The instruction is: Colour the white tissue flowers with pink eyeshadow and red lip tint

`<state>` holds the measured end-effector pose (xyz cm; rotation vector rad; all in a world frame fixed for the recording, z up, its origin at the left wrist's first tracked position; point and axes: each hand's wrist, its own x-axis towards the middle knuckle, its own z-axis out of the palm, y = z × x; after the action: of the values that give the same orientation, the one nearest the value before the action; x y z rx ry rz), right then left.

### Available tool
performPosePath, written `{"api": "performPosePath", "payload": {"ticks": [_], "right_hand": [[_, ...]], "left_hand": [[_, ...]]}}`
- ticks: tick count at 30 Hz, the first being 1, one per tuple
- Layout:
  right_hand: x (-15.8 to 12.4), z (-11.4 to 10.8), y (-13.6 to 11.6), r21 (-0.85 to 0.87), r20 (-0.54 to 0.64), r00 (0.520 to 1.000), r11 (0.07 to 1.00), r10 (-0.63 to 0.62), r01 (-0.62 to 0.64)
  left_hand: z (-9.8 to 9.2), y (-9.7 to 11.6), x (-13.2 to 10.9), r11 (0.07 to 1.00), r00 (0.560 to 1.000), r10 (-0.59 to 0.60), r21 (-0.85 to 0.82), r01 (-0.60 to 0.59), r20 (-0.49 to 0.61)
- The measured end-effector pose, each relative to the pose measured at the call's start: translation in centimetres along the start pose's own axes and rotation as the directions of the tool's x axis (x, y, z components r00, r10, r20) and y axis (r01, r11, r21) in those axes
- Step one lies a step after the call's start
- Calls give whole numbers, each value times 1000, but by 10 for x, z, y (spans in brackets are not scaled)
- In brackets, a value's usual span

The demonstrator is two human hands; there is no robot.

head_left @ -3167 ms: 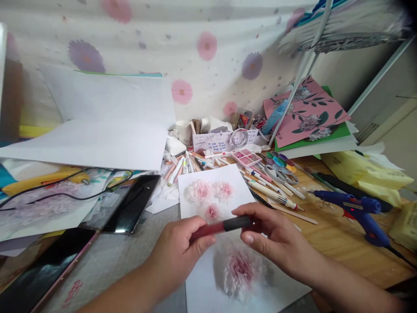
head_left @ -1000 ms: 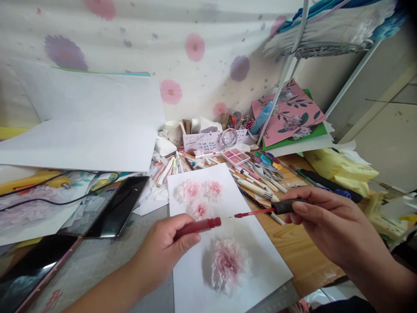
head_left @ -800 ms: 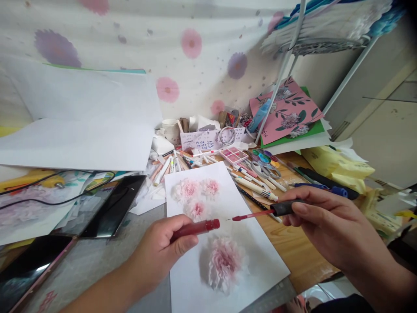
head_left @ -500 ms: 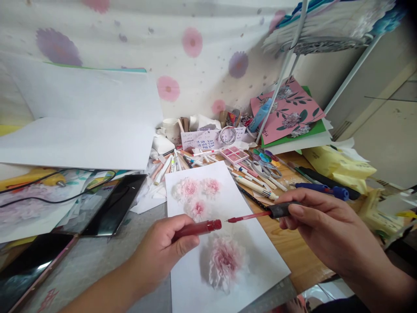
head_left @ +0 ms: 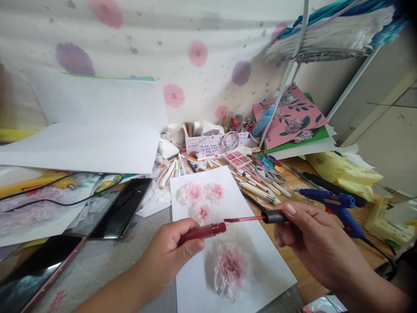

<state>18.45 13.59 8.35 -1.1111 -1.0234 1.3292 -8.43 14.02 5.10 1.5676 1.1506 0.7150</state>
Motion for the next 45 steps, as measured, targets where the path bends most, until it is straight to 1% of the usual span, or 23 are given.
{"api": "performPosePath", "payload": {"ticks": [5,11,17,23,31,34,40,45], "right_hand": [[-2,5,0,18,-36,998,998,56,-56],[-2,8,4,-6,-27,997,997,72,-72],[-4,13,7,22,2,995,995,100,-100],[-5,17,10,44,8,995,994,98,-98],[-6,18,11,52,20,996,995,86,-87],[-6,18,11,62,14,997,995,78,-78],[-8,18,9,93,8,997,993,74,-75],[-9,16,10,105,0,998,993,60,-60]], "left_hand": [[-1,1,-1,999,1000,-16,-40,16,4],[-1,2,-3,998,1000,-13,-65,14,10],[0,5,-4,994,1000,-22,-109,24,19],[1,3,-4,984,999,-16,-175,21,30],[1,4,-5,984,998,-17,-179,28,63],[1,4,-5,984,995,-24,-174,40,92],[1,1,-5,984,996,-29,-171,42,79],[1,3,-5,988,995,-18,-148,33,102]]}}
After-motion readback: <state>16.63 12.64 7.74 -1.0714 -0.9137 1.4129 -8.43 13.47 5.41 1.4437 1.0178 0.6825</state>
